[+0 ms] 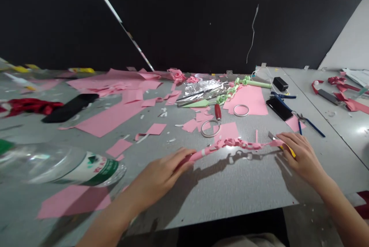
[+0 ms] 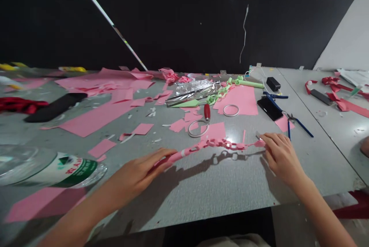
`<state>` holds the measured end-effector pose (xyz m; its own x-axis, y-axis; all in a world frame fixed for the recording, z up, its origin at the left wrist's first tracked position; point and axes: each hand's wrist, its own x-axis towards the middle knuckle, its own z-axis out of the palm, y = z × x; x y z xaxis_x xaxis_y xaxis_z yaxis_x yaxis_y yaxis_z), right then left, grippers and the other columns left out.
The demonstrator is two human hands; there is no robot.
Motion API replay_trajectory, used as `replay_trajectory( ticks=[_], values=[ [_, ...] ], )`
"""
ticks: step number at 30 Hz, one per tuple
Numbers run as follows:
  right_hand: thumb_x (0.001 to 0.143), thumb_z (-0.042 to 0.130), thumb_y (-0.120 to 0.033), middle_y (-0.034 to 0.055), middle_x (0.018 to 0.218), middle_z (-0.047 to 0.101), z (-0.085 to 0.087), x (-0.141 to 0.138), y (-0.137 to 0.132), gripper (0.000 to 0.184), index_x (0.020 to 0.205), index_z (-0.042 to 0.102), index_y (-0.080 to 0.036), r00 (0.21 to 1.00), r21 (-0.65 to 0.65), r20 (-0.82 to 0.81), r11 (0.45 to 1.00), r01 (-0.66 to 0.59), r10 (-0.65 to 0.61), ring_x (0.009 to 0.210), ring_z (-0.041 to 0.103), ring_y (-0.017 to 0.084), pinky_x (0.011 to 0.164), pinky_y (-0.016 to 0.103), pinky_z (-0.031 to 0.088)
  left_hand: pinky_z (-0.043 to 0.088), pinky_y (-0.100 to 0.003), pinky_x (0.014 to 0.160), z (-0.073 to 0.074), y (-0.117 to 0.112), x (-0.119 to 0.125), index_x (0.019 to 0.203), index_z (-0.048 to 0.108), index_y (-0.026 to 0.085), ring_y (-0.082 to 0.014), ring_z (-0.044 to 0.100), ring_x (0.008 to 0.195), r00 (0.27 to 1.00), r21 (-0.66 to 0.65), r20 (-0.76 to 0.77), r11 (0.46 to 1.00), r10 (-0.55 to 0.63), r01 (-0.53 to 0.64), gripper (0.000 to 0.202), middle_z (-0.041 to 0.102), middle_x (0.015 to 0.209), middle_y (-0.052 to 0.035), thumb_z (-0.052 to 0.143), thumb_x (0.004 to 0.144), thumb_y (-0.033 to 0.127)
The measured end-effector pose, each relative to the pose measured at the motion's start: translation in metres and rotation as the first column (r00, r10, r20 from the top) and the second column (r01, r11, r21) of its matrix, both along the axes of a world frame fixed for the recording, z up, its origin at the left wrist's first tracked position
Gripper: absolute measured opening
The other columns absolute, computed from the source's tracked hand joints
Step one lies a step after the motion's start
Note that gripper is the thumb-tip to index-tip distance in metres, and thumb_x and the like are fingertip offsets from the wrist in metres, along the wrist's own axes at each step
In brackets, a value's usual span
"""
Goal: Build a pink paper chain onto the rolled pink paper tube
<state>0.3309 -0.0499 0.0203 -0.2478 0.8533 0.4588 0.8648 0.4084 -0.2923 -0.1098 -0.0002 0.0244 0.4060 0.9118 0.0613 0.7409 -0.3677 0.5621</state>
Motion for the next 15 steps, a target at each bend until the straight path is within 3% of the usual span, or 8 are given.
replay_trajectory(
  ticks=[2,4,6,9,13,15],
  values=[
    [0.106,0.051,-0.015,0.0134,0.126,0.077,-0.002,-0.002,-0.002,0.033,0.13,0.072,-0.022,0.995,0.076,-0.091,0.997,0.035,-0.028,0.115,0.07,0.031,0.1,0.053,0.055,0.055,-0.03,0.07,0.004,0.0,0.003,0.126,0.07,0.029,-0.0225,0.071,0.076,0.99,-0.094,0.123,0.994,0.074,-0.063,0.044,0.078,0.098,-0.0024,0.052,0.103,0.062],
    [0.105,0.051,-0.015,0.0125,0.122,0.079,-0.005,-0.007,-0.006,0.031,0.123,0.075,-0.023,0.984,0.09,-0.178,0.995,0.043,-0.026,0.112,0.072,0.031,0.098,0.051,0.057,0.05,-0.027,0.057,0.005,0.0,0.008,0.127,0.067,0.027,-0.0177,0.059,0.06,0.924,-0.226,0.319,0.964,0.21,-0.141,0.05,0.072,0.085,-0.0008,0.057,0.099,0.067],
    [0.104,0.052,-0.015,0.0122,0.119,0.08,-0.01,-0.015,-0.01,0.029,0.117,0.077,-0.023,0.967,0.061,-0.256,0.997,0.038,-0.021,0.11,0.074,0.031,0.096,0.05,0.06,0.044,-0.023,0.05,0.004,-0.002,0.016,0.125,0.065,0.025,-0.0134,0.052,0.056,0.771,-0.404,0.522,0.902,0.365,-0.153,0.055,0.065,0.082,0.0009,0.067,0.093,0.069],
    [0.104,0.054,-0.019,0.0121,0.114,0.082,-0.016,-0.031,-0.015,0.027,0.112,0.079,-0.023,0.932,0.001,-0.362,1.0,0.01,-0.009,0.106,0.077,0.031,0.092,0.049,0.062,0.04,-0.019,0.047,0.006,-0.006,0.03,0.114,0.063,0.022,-0.008,0.047,0.053,0.493,-0.577,0.71,0.817,0.502,-0.002,0.053,0.059,0.081,0.0035,0.082,0.085,0.062],
    [0.107,0.056,-0.028,0.0117,0.11,0.083,-0.015,-0.061,-0.025,0.026,0.112,0.081,-0.024,0.858,-0.145,-0.512,0.982,-0.12,0.029,0.105,0.079,0.03,0.094,0.047,0.063,0.043,-0.019,0.051,0.016,-0.015,0.061,0.103,0.06,0.021,-0.0063,0.043,0.055,0.23,-0.501,0.858,0.846,0.459,0.181,0.038,0.054,0.082,0.0032,0.078,0.093,0.053],
    [0.107,0.06,-0.036,0.0117,0.112,0.083,-0.008,-0.077,-0.033,0.026,0.12,0.08,-0.024,0.815,-0.264,-0.58,0.941,-0.21,0.019,0.102,0.079,0.029,0.094,0.046,0.064,0.05,-0.022,0.06,0.02,-0.022,0.087,0.111,0.061,0.022,-0.0092,0.048,0.063,0.136,-0.419,0.907,0.881,0.398,0.221,0.031,0.051,0.084,0.002,0.068,0.101,0.05]
  ],
)
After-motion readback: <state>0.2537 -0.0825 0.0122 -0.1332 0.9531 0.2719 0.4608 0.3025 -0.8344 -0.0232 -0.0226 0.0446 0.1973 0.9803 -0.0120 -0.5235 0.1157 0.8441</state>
